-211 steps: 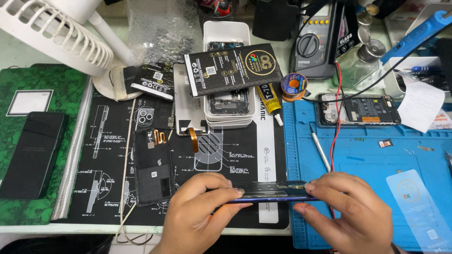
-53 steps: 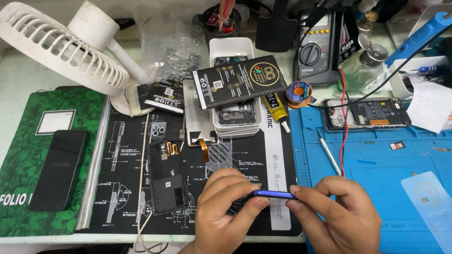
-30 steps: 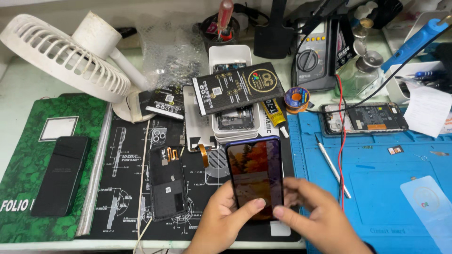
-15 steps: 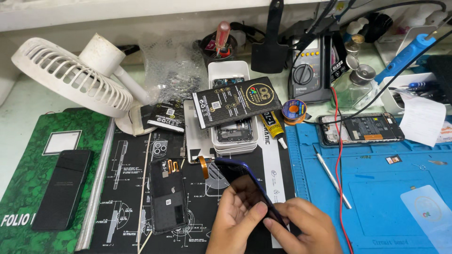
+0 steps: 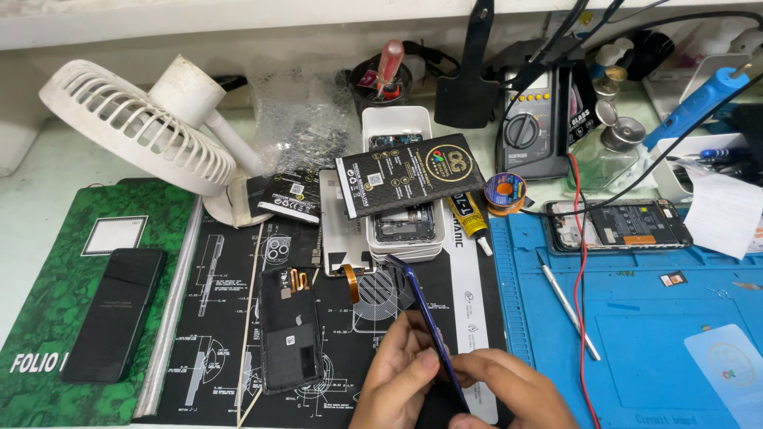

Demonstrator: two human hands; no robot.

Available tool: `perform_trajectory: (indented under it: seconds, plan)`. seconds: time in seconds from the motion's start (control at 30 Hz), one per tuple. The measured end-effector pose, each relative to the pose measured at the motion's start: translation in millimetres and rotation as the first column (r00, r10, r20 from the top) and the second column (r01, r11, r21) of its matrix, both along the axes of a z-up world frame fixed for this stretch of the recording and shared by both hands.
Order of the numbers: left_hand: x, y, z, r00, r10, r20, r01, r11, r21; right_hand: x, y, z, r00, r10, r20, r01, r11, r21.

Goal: The person handles two smartphones, one black and one blue, on a cluttered workbench. They wipe the black phone's screen, power it on to show the lock screen, and then open it to reveal the internal components. The person then picks up the blue phone, powers it on, and navigates the interface before opening it to inspect the interior.

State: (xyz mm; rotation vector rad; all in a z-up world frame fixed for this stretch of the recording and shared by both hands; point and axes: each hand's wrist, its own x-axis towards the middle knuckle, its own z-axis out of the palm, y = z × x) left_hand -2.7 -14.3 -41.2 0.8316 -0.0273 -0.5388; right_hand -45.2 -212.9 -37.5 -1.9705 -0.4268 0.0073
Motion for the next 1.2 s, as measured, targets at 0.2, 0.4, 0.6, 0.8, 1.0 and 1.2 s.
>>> perform_trajectory:
  seconds: [0.2,0.4,0.6,0.8,1.0,1.2]
  plan:
    - [-9.4,2.4,-16.1,0.996,-0.051,-0.071,0.043,0.993,-0.113,-1.3,-6.8,3.6,1.0,0.001,-0.022,-0.001,1.0,0.018]
    - [-11.9,1.1,-24.1,0.996,-0.087,-0.017,0.08,0.964,-0.254,-3.3,8.5,12.0,0.996,-0.088,0.036,0.084,0.991,0.1]
    - [-18.2,7.2,-9.4,0.976,-0.172,-0.133,0.131,0.954,-0.271,-5.5,11.2,18.1,0.985,-0.122,-0.119,0.16,0.904,0.397]
    - [-23.5,8.5,6.2,0.924,-0.297,-0.242,0.239,0.941,-0.241,-7.2,15.8,10.4,0.979,-0.099,-0.176,0.177,0.843,0.508]
    - [-17.6,13.7,16.3,0.912,-0.363,-0.19,0.339,0.929,-0.148,-9.1,18.0,5.9,0.978,-0.148,-0.144,0.203,0.817,0.539]
    - [-15.7,14.1,17.4,0.888,-0.42,-0.188,0.41,0.908,-0.09,-16.4,12.8,6.3,0.985,-0.135,-0.104,0.169,0.848,0.503]
